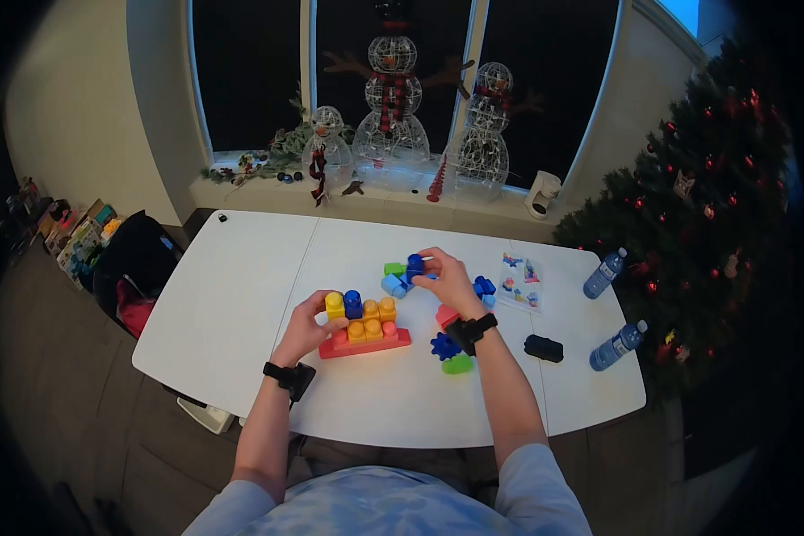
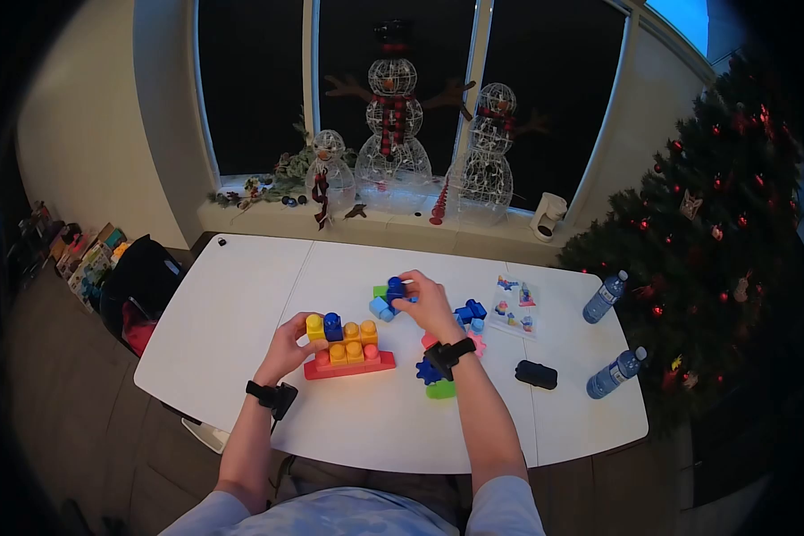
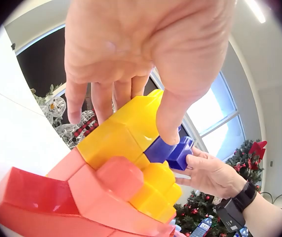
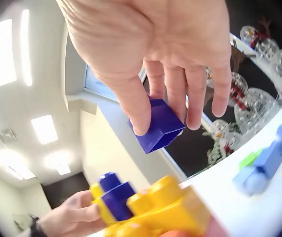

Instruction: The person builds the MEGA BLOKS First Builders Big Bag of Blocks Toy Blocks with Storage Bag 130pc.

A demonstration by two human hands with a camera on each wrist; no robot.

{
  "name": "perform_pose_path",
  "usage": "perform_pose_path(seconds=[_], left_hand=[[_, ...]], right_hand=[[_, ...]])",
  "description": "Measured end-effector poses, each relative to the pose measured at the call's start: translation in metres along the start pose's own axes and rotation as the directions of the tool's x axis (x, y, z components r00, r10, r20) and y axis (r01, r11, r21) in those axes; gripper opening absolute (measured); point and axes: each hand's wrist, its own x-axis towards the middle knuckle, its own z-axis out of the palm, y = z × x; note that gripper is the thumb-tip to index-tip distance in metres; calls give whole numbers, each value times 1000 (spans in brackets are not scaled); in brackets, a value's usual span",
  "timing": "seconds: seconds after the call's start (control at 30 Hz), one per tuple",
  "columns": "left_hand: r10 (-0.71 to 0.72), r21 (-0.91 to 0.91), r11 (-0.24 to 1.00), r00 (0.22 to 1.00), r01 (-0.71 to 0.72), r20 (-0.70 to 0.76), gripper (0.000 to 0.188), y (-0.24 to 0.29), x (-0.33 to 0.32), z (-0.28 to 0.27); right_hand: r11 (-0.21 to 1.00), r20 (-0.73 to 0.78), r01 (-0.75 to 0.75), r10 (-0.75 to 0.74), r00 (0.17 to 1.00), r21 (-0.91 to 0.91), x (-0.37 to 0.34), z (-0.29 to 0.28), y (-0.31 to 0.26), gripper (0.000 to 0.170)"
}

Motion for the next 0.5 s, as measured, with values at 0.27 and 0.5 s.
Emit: perform_pose_path(seconds=[0.27, 0.5], left_hand=[[28, -54, 998, 999, -29, -22, 39, 11, 5, 2], [-23, -113, 993, 999, 20, -27, 37, 17, 3, 6]], right_hand=[[985, 239, 135, -156, 958, 105, -18, 60, -26, 44], [985, 231, 81, -116, 966, 155, -27, 70, -18, 39]])
